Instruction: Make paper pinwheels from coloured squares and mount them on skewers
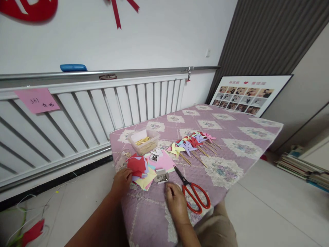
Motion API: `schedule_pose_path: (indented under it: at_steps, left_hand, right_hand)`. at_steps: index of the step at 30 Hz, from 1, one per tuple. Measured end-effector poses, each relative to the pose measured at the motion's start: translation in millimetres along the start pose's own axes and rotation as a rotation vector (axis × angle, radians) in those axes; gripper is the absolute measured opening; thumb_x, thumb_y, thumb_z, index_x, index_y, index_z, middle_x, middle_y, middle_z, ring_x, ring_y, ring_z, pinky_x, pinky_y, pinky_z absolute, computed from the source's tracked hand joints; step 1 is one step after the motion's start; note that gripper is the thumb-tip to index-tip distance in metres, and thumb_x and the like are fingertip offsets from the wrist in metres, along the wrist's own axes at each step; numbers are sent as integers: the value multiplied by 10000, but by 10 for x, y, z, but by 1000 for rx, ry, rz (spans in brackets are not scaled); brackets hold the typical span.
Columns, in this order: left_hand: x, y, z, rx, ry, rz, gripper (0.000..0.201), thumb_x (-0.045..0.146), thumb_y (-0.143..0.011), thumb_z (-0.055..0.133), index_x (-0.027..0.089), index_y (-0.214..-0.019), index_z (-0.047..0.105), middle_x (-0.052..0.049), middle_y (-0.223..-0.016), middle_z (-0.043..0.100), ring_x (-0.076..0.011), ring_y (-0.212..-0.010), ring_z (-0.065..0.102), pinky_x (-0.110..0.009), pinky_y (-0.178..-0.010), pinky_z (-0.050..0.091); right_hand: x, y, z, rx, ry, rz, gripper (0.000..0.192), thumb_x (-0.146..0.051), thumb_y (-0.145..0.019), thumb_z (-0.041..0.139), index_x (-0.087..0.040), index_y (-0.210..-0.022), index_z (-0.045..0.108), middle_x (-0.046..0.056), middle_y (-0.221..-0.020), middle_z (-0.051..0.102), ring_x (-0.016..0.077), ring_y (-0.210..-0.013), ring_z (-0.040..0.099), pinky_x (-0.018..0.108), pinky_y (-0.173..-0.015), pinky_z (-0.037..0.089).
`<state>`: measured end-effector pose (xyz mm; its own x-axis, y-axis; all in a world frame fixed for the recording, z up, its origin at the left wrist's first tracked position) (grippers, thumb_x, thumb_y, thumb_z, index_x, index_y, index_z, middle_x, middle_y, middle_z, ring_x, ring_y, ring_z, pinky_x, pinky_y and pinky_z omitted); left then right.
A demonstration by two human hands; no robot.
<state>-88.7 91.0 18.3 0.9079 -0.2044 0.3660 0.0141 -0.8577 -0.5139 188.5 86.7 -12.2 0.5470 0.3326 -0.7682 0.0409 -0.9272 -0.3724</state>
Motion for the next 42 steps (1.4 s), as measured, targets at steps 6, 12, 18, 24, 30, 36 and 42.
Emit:
schedule_pose_path:
  at_steps: [6, 12, 18, 24, 30, 36, 42]
  left_hand:
    - [-1, -95, -159, 256, 38, -45, 147, 148, -820, 536, 174, -853, 677, -101, -963, 681, -243, -950, 604, -447, -890, 477]
    - [475, 60, -362, 507, 252, -59, 211, 51, -749, 520, 204, -850, 625, -80, -1041, 607, -230, -1020, 567, -440, -912, 478]
    - [914, 578, 89, 246, 424, -69, 305, -34, -672, 474, 217, -785, 603, -57, -1027, 607, -214, -1011, 583, -403, -880, 501]
    - [883, 769, 352, 67, 446, -132, 336, -43, -645, 446, 215, -783, 611, -65, -1059, 593, -226, -1066, 559, -440, -953, 469]
    - [915, 739, 313, 20, 426, -80, 332, -38, -650, 453, 206, -793, 628, -71, -1079, 582, -222, -1062, 552, -419, -952, 464]
    - [921, 770, 322, -10, 393, -11, 375, -49, -627, 433, 205, -819, 631, -76, -1115, 568, -230, -1096, 536, -436, -974, 453]
    - [901, 794, 329, 39, 479, -70, 447, -26, -646, 456, 202, -1001, 602, -98, -1189, 552, -240, -1172, 512, -455, -1021, 427]
  right_hand:
    - [29, -1, 10, 2, -18, 8, 254, -334, -885, 480, -167, -873, 671, 103, -854, 694, 260, -824, 637, 353, -757, 485]
    - [35, 2, 15, 5, -46, 20, 246, -332, -880, 492, -169, -876, 677, 110, -866, 699, 264, -839, 636, 369, -779, 485]
    - [-19, 27, -5, -12, -96, 65, 272, -339, -890, 472, -175, -901, 689, 113, -902, 722, 264, -852, 654, 374, -794, 496]
    - [-82, 74, -26, -89, -203, 107, 307, -365, -916, 440, -196, -963, 691, 88, -955, 740, 249, -892, 670, 349, -816, 507]
    - [-232, 139, -186, -169, -332, 135, 430, -481, -941, 393, -193, -896, 709, 47, -848, 720, 234, -828, 646, 319, -787, 504]
    - [-313, 286, -157, -247, -465, 236, 359, -502, -852, 552, -189, -922, 713, 46, -894, 739, 240, -855, 659, 338, -792, 521]
    - [-280, 419, 29, -197, -557, 392, 353, -509, -727, 676, -177, -841, 705, 55, -777, 752, 230, -694, 666, 342, -665, 545]
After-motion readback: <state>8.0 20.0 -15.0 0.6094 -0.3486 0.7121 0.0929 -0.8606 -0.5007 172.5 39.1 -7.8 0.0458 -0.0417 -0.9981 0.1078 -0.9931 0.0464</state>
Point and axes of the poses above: each hand's wrist, its own y-axis away from the middle knuckle, its own z-axis out of the palm, x = y × z, the point moved 3 cm from there along -y, towards the middle knuckle
